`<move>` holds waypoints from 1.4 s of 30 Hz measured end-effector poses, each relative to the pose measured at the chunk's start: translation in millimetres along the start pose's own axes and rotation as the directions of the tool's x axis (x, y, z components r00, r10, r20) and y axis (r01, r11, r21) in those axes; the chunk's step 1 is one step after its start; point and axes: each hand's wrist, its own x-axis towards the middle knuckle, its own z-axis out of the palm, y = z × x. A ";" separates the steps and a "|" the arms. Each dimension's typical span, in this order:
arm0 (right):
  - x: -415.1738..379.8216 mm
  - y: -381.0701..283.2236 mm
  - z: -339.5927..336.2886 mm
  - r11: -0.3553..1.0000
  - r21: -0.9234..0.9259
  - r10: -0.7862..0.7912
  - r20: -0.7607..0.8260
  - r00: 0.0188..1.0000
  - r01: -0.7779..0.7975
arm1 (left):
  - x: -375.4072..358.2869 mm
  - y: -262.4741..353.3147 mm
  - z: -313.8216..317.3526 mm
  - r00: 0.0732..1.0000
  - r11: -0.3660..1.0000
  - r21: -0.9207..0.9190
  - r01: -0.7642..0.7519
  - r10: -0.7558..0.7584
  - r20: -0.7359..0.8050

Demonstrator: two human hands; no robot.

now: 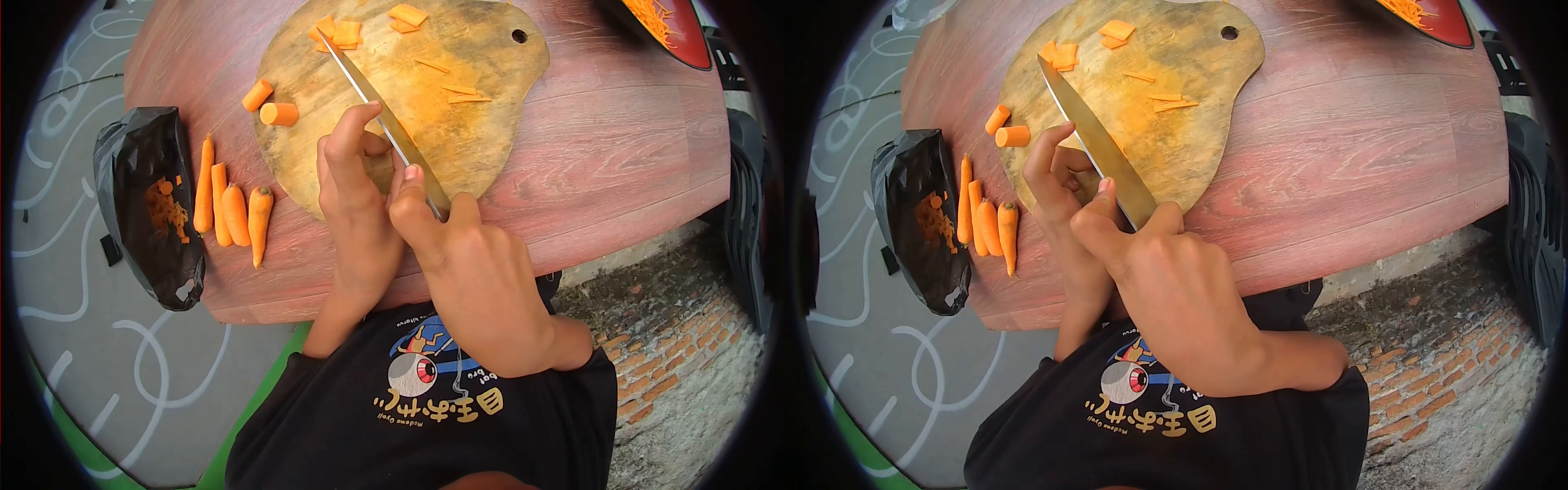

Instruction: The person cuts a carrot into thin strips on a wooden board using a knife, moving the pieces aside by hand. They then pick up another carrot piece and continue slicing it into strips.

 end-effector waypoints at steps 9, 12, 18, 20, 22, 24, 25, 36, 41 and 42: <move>-7.9 -3.4 -4.6 1.000 0.009 -0.001 0.011 1.000 0.001 | -0.2 -0.3 -1.5 1.000 1.000 0.002 -0.023 0.023 0.006; -6.9 -4.3 -5.4 1.000 0.008 0.006 0.020 1.000 -0.006 | 0.1 -0.6 -3.0 1.000 1.000 0.024 -0.014 0.013 0.010; -5.8 -12.2 -4.9 0.991 -0.124 0.047 0.034 0.998 -0.042 | 0.4 -5.0 -2.9 1.000 0.999 -0.021 -0.025 0.025 0.015; -5.5 -12.8 -6.5 0.990 -0.134 0.052 0.049 0.997 -0.045 | 0.5 -4.1 -1.5 1.000 0.999 -0.040 -0.013 0.014 0.009; -4.7 -15.1 -8.0 0.989 -0.142 0.056 0.064 0.996 -0.046 | 0.2 -6.9 -1.0 1.000 0.998 -0.053 -0.023 0.023 0.005; -3.8 -17.4 -9.6 0.990 -0.117 0.086 0.097 0.992 -0.074 | 0.8 -6.8 -2.3 0.999 0.997 -0.068 -0.033 0.033 0.002; -1.2 -14.8 -9.0 0.990 -0.119 0.088 0.100 0.991 -0.076 | 2.0 -3.9 -3.4 1.000 0.999 -0.048 -0.020 0.020 0.010; 12.9 -6.6 -1.6 1.000 -0.010 0.001 -0.009 1.000 -0.001 | 3.0 -2.0 3.0 0.997 0.995 0.073 -0.064 0.068 -0.040; 9.0 -6.2 -5.9 1.000 -0.001 -0.019 0.013 1.000 0.019 | 0.1 -6.2 5.5 0.998 0.999 0.028 -0.031 0.032 -0.057; 9.2 -6.3 -5.7 1.000 0.000 -0.019 0.014 1.000 0.019 | 0.5 -4.8 5.1 0.998 0.999 0.028 -0.030 0.032 -0.056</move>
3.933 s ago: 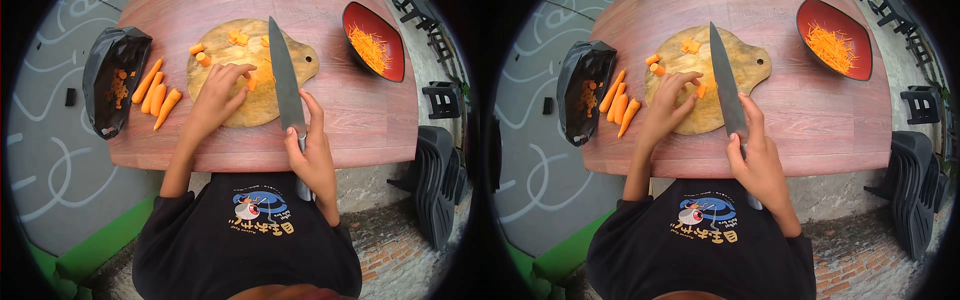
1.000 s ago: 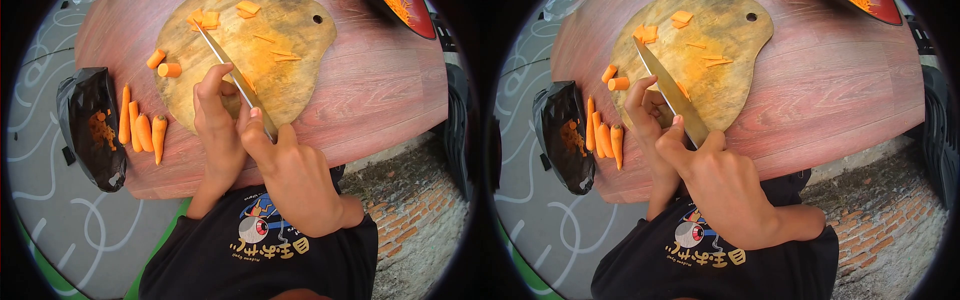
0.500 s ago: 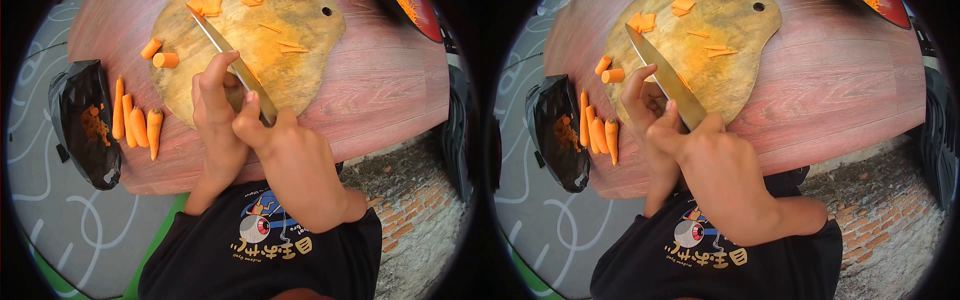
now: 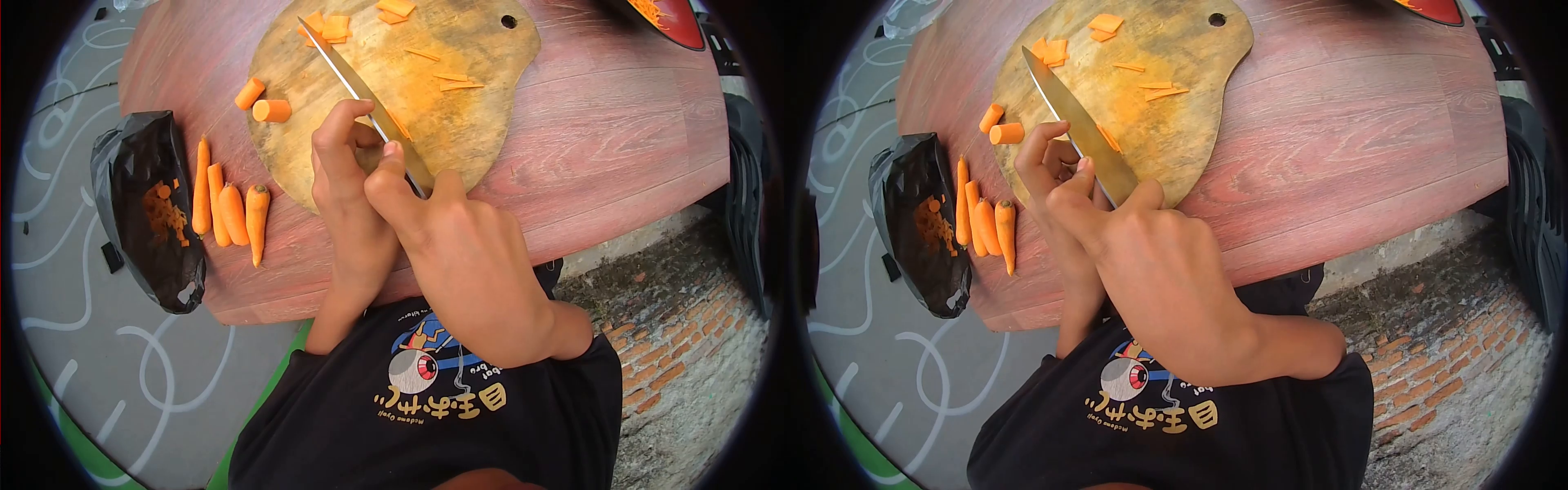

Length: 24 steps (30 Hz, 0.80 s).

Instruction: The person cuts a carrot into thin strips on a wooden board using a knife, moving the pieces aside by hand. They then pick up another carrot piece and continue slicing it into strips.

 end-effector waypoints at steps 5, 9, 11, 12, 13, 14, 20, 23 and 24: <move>2.3 1.1 -0.2 1.000 0.023 0.007 0.021 1.000 -0.007 | 0.4 3.1 0.7 0.999 0.993 -0.109 -0.035 0.032 -0.023; 12.7 1.7 8.1 1.000 0.024 -0.003 -0.021 1.000 0.004 | 1.0 -2.8 2.6 0.999 0.989 -0.144 -0.014 0.007 -0.044; 14.1 -0.1 11.6 1.000 -0.003 -0.002 -0.028 1.000 0.002 | 3.5 -11.7 -2.3 0.939 0.933 0.115 -0.342 0.344 0.008; 15.0 -1.1 11.5 1.000 -0.028 -0.003 -0.041 0.999 0.002 | 3.7 -8.1 -1.8 0.937 0.930 0.118 -0.348 0.350 0.003; 14.8 -1.2 10.1 1.000 -0.029 -0.009 -0.048 0.999 0.007 | 3.2 -2.0 -0.3 0.972 0.972 0.031 -0.234 0.235 -0.020; 13.5 -0.2 8.1 1.000 -0.022 -0.010 -0.053 0.999 0.009 | 3.5 1.8 -0.3 0.993 0.991 -0.059 -0.117 0.116 -0.030; 8.1 -2.7 4.2 1.000 -0.025 -0.013 -0.051 0.999 0.012 | 2.3 -0.7 -0.8 0.994 0.991 -0.080 -0.107 0.106 -0.012; 9.0 -2.2 3.9 1.000 -0.016 -0.013 -0.036 0.999 0.012 | 2.4 -0.2 -1.2 0.995 0.992 -0.081 -0.102 0.101 -0.010; 9.4 -2.1 4.3 1.000 -0.003 -0.010 -0.031 0.999 0.010 | 2.5 0.5 -1.9 0.995 0.992 -0.080 -0.099 0.098 -0.010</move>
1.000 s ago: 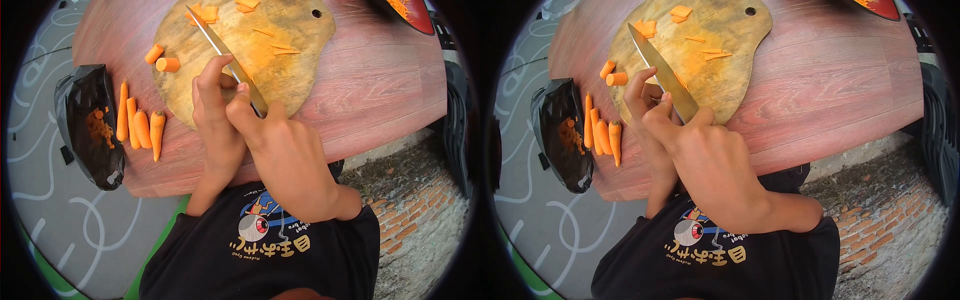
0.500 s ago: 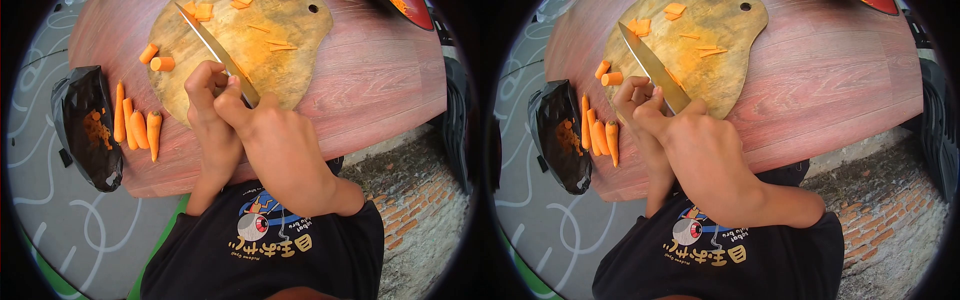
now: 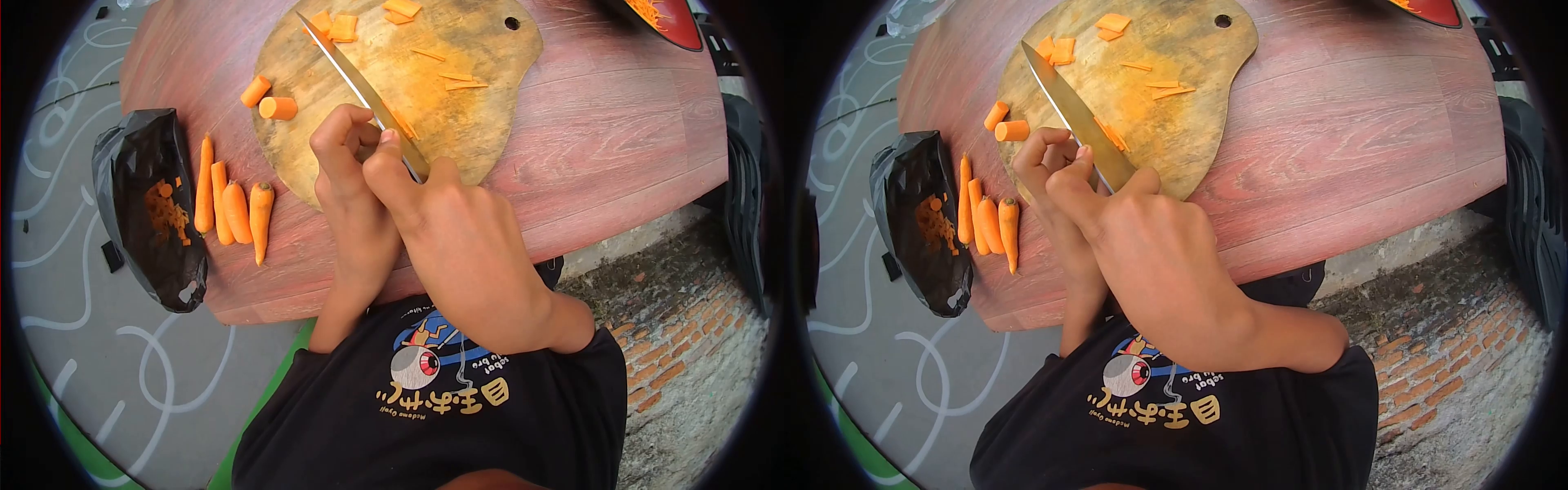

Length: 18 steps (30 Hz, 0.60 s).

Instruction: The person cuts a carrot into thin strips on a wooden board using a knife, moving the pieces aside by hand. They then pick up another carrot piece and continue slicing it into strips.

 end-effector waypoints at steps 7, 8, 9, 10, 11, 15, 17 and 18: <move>8.3 -1.0 6.6 1.000 -0.001 0.013 0.005 1.000 -0.013 | -1.2 0.5 -1.2 0.997 0.995 -0.070 0.071 -0.071 -0.001; 9.2 -0.4 5.4 1.000 0.001 0.009 0.013 1.000 -0.009 | 0.2 1.8 -2.4 0.998 0.997 -0.035 0.063 -0.063 0.018; 9.4 -0.6 4.1 1.000 0.004 0.003 0.018 1.000 -0.004 | 0.4 1.5 -3.5 0.998 0.997 -0.039 0.062 -0.061 0.016; 9.1 -0.8 3.3 1.000 -0.003 0.001 0.015 1.000 -0.001 | 1.0 1.0 -3.9 0.998 0.998 -0.035 0.054 -0.053 0.015; 8.3 -0.9 3.2 1.000 0.001 -0.001 -0.005 1.000 0.001 | 1.4 1.1 -3.4 0.999 0.998 -0.032 0.045 -0.045 0.013; 1.6 -2.2 1.5 1.000 -0.001 -0.015 -0.037 0.999 0.015 | 1.9 0.4 0.0 1.000 0.998 -0.068 0.014 -0.015 -0.010; 0.8 -2.7 2.7 1.000 0.002 -0.012 -0.037 0.999 0.012 | 0.8 0.1 -0.8 1.000 0.995 -0.090 0.030 -0.030 0.000; 0.7 -3.0 3.1 1.000 0.002 -0.010 -0.036 0.999 0.010 | 0.2 -0.3 -1.8 1.000 0.996 -0.089 0.030 -0.030 0.002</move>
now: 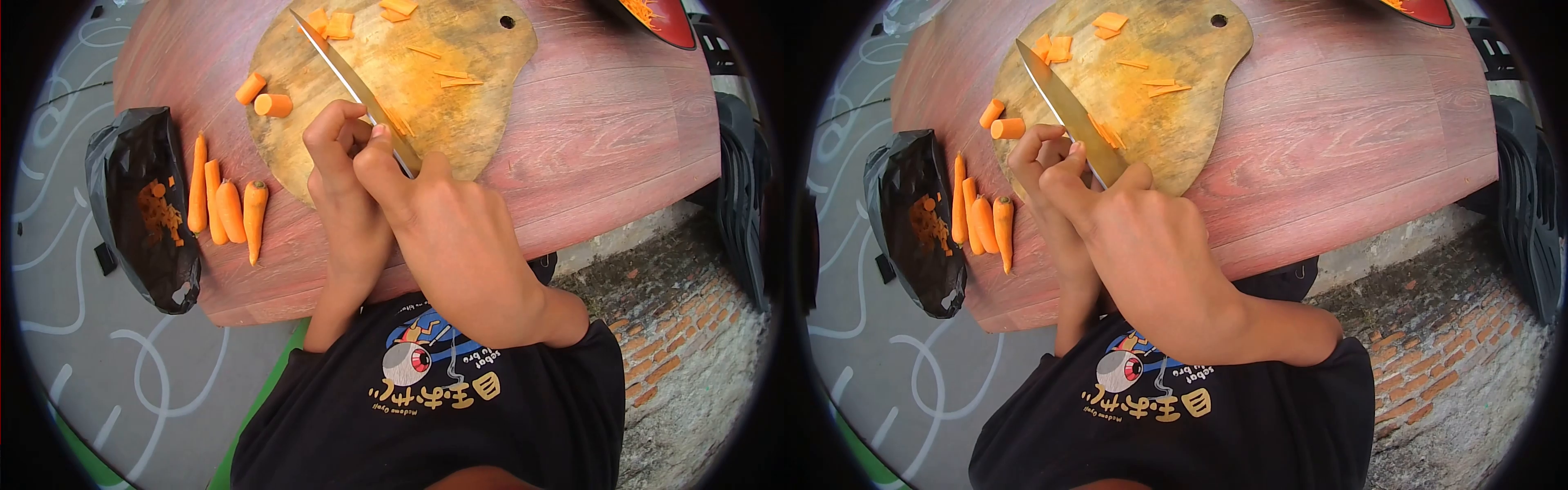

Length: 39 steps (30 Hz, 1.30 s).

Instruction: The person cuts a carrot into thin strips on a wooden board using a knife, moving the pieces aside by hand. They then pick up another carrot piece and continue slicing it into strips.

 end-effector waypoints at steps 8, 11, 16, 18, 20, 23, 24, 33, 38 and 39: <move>10.2 5.0 2.7 1.000 0.017 -0.009 0.013 1.000 0.009 | 2.0 0.9 -3.0 1.000 0.995 0.103 -0.018 0.016 0.024; 9.1 4.7 4.4 0.999 0.004 -0.033 -0.017 0.999 0.033 | 3.0 1.7 -3.4 1.000 0.992 0.128 -0.021 0.020 0.015; 4.6 1.1 -0.8 1.000 0.029 -0.009 -0.046 0.999 0.011 | 3.1 0.9 -2.6 1.000 0.997 0.078 -0.008 0.008 -0.003; 3.5 0.5 -0.6 0.999 0.034 -0.012 -0.020 1.000 0.013 | 1.9 0.5 -3.1 1.000 0.999 0.047 0.027 -0.028 0.008; 3.2 -0.1 -2.9 0.999 0.044 -0.011 -0.019 1.000 0.012 | 1.9 -0.3 -3.2 1.000 0.998 0.055 0.004 -0.005 0.010; 3.1 0.0 -1.4 0.999 0.050 -0.013 -0.023 1.000 0.014 | 2.2 2.7 -1.4 1.000 1.000 0.019 0.020 -0.019 -0.014; 2.9 0.4 0.0 0.999 0.046 -0.011 -0.027 1.000 0.012 | 2.1 1.6 -1.7 1.000 1.000 0.019 0.022 -0.021 -0.016; 6.7 0.8 4.0 0.998 0.054 -0.025 -0.052 0.998 0.028 | 5.0 5.9 -5.4 1.000 0.995 0.104 -0.004 0.005 -0.012; 4.7 -1.7 4.1 0.999 0.045 -0.009 -0.057 0.998 0.011 | 4.7 6.7 -6.3 1.000 0.994 0.107 -0.021 0.021 0.003; 3.4 -1.7 3.5 0.999 0.045 -0.008 -0.047 0.999 0.011 | 4.0 7.1 -5.6 1.000 0.994 0.104 -0.021 0.021 0.003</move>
